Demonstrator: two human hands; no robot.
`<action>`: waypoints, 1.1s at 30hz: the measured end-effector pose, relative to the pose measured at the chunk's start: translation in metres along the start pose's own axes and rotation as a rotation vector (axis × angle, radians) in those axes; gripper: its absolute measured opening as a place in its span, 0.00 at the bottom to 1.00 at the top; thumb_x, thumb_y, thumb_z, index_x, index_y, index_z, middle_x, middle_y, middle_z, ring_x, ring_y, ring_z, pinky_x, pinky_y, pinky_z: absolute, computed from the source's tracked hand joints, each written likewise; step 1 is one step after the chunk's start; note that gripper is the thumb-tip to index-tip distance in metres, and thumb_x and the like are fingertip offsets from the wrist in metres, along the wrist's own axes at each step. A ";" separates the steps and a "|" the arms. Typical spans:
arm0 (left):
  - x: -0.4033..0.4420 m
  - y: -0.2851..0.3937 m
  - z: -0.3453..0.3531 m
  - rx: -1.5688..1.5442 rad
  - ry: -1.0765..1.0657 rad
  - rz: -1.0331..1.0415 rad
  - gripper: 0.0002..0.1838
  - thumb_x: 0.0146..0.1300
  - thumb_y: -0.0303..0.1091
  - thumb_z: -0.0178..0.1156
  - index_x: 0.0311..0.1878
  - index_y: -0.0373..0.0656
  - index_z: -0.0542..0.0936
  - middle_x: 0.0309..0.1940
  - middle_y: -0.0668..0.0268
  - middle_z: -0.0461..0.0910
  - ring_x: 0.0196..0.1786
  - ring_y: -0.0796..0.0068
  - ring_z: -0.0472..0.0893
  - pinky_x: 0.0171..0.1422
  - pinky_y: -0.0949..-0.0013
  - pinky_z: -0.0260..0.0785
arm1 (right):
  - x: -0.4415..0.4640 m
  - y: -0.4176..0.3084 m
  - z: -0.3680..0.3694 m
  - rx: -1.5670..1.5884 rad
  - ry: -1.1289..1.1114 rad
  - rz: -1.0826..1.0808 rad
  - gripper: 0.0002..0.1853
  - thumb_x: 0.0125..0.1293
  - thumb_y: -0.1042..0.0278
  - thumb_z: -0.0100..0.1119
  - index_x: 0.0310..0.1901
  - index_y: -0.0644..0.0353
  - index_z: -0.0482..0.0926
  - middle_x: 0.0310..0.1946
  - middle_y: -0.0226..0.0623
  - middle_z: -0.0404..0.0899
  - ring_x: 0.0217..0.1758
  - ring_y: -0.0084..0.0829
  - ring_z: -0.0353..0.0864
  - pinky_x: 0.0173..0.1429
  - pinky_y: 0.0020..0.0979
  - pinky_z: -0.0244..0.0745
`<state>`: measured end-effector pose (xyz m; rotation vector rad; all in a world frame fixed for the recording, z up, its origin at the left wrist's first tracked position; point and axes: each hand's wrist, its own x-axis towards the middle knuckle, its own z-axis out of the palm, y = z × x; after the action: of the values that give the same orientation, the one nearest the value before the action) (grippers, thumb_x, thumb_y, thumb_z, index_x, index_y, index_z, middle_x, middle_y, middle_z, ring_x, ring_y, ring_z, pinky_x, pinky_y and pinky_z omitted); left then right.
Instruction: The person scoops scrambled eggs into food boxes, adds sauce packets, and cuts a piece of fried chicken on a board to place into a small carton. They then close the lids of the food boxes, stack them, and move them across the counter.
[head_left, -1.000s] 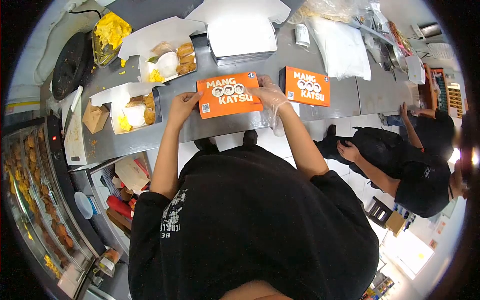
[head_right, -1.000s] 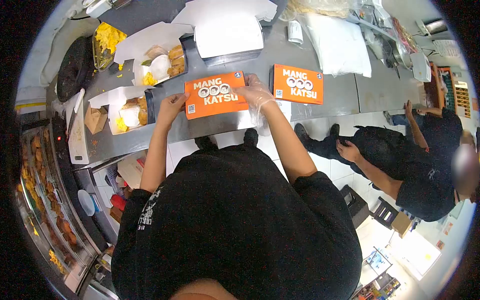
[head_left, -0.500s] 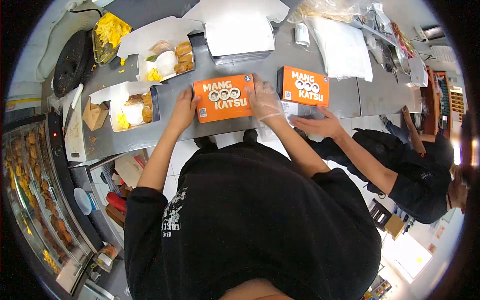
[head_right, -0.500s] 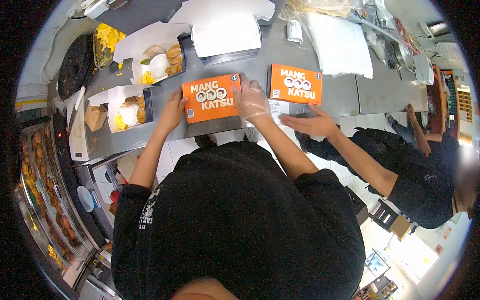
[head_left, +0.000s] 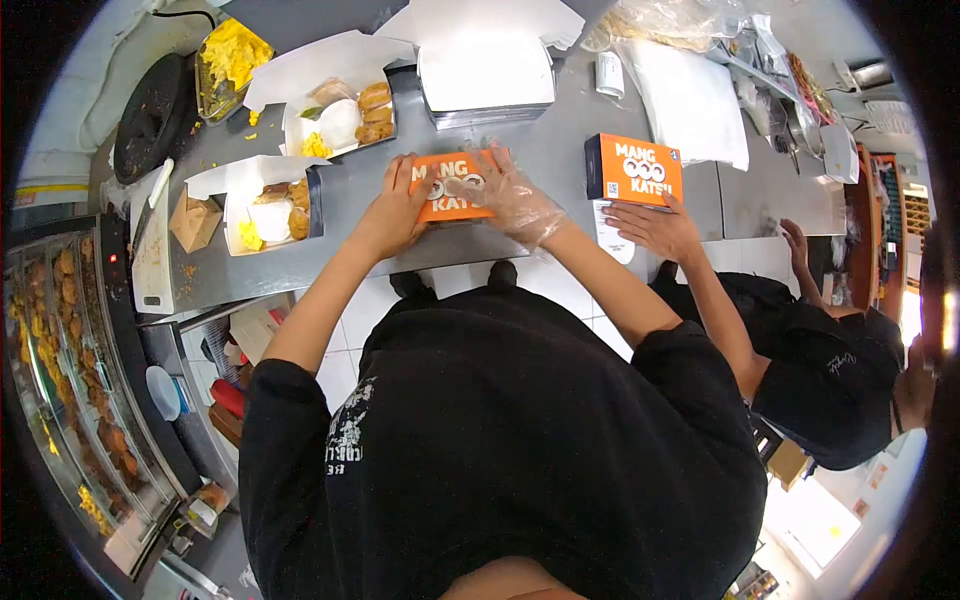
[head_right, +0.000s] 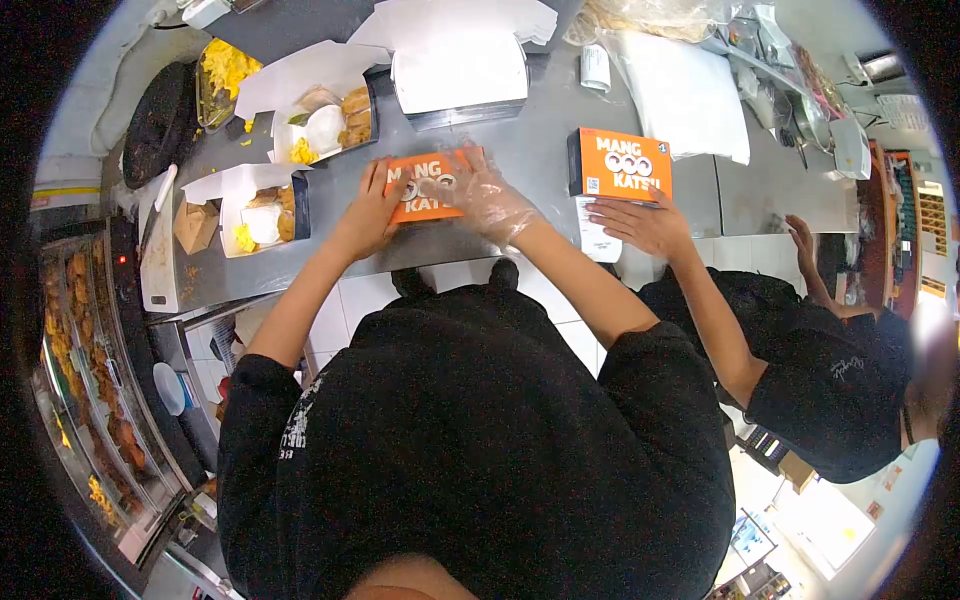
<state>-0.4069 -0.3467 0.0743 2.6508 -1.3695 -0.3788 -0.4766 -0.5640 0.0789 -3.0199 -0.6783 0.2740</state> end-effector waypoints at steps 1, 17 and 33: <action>0.001 -0.003 0.003 0.050 -0.001 0.012 0.48 0.50 0.37 0.66 0.71 0.41 0.52 0.69 0.39 0.45 0.72 0.38 0.45 0.72 0.55 0.53 | 0.000 0.006 0.010 -0.026 -0.048 -0.002 0.43 0.54 0.45 0.63 0.70 0.40 0.55 0.72 0.52 0.42 0.74 0.60 0.40 0.75 0.51 0.42; -0.023 -0.007 0.021 -0.194 0.433 -0.015 0.53 0.45 0.54 0.70 0.70 0.42 0.54 0.68 0.45 0.52 0.70 0.43 0.52 0.72 0.48 0.48 | 0.038 -0.019 -0.061 0.071 -0.249 -0.002 0.41 0.46 0.46 0.66 0.64 0.44 0.66 0.70 0.44 0.53 0.73 0.45 0.50 0.75 0.49 0.40; -0.076 -0.029 0.056 0.086 0.458 -0.542 0.14 0.53 0.40 0.63 0.45 0.54 0.79 0.54 0.64 0.70 0.56 0.56 0.67 0.57 0.45 0.53 | 0.042 -0.023 -0.085 0.351 0.480 0.038 0.35 0.54 0.62 0.65 0.64 0.55 0.63 0.62 0.46 0.66 0.62 0.48 0.67 0.66 0.43 0.63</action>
<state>-0.4422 -0.2684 0.0259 2.8931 -0.5422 0.2399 -0.4336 -0.5247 0.1578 -2.6105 -0.4694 -0.2947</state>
